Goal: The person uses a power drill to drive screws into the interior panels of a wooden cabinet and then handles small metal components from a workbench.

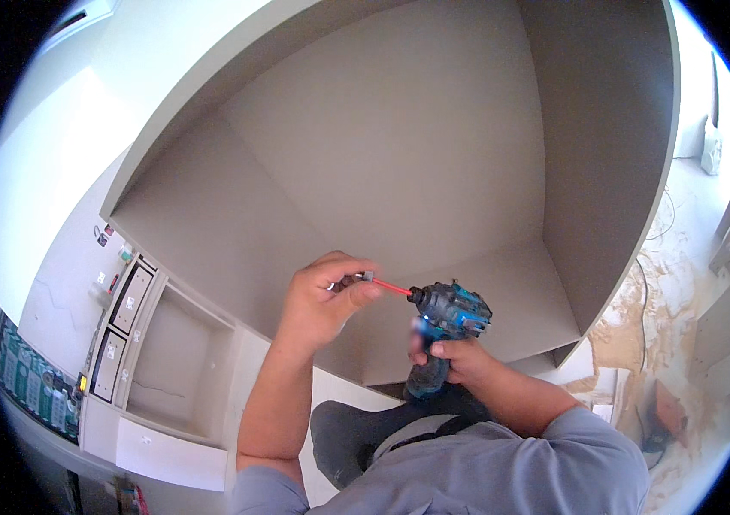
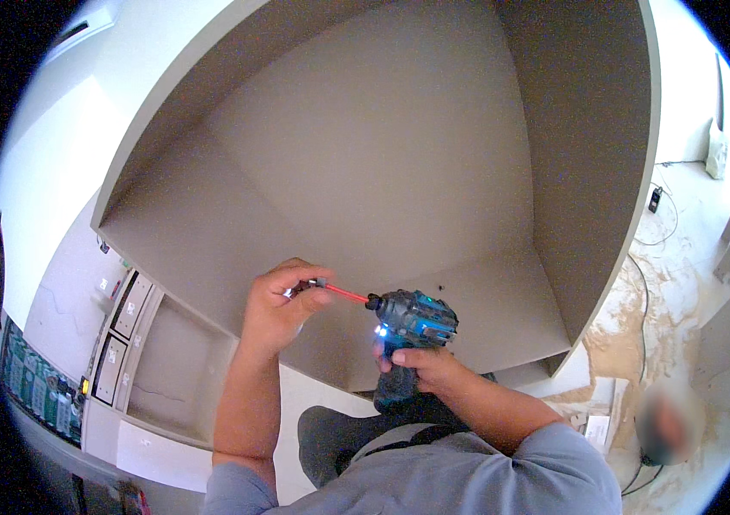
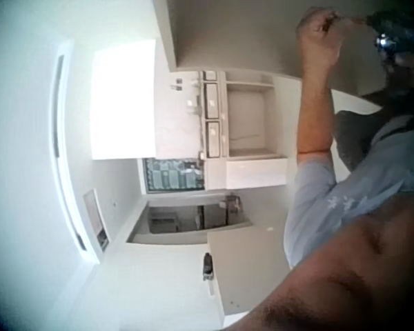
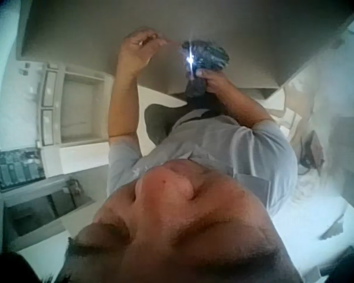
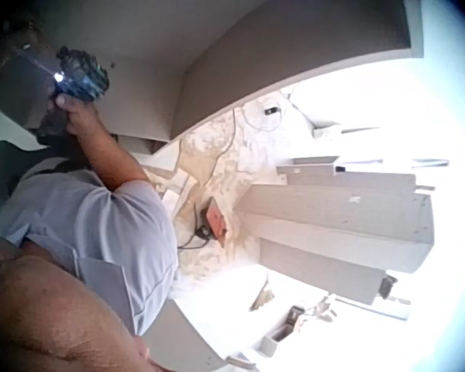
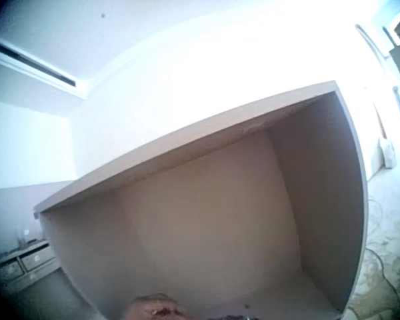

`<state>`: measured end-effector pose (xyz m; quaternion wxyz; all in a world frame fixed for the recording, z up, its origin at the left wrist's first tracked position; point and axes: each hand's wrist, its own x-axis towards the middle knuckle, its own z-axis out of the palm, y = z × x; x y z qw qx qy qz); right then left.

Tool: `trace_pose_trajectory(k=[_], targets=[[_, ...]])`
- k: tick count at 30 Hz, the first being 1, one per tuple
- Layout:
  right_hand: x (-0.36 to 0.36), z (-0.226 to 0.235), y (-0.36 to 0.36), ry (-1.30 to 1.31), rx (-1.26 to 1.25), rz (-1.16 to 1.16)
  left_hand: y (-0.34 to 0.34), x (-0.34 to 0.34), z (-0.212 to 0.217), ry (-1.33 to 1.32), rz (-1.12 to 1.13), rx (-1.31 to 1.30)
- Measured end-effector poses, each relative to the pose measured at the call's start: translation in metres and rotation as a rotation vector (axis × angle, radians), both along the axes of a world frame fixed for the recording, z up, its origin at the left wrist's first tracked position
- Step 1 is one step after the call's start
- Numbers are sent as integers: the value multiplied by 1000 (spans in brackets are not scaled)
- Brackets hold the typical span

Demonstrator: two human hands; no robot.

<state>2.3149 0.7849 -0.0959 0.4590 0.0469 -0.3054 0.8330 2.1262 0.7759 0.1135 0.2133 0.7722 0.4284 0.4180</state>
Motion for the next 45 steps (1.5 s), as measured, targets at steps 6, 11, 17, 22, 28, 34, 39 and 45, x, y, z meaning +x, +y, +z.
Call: trace_pose_trajectory(k=[6,11,17,22,28,34,39,45], targets=[[-8,41,21,117,12,-53,-9,-14,-30,-349,191,33],[-21,96,46,262,58,-136,-53,-95,-121,-366,305,-289],[-31,161,70,465,113,-233,-125,-130,-201,-378,617,-526],[-49,193,75,481,129,-193,-166,-152,-240,-503,711,-536],[-58,208,73,503,206,-182,-184,-145,-259,-579,804,-553],[-63,216,69,474,195,-249,-194,-148,-278,-616,806,-554],[-70,217,69,515,168,-266,-198,-148,-287,-659,804,-576],[-76,219,68,517,188,-267,-200,-147,-293,-623,844,-578]])
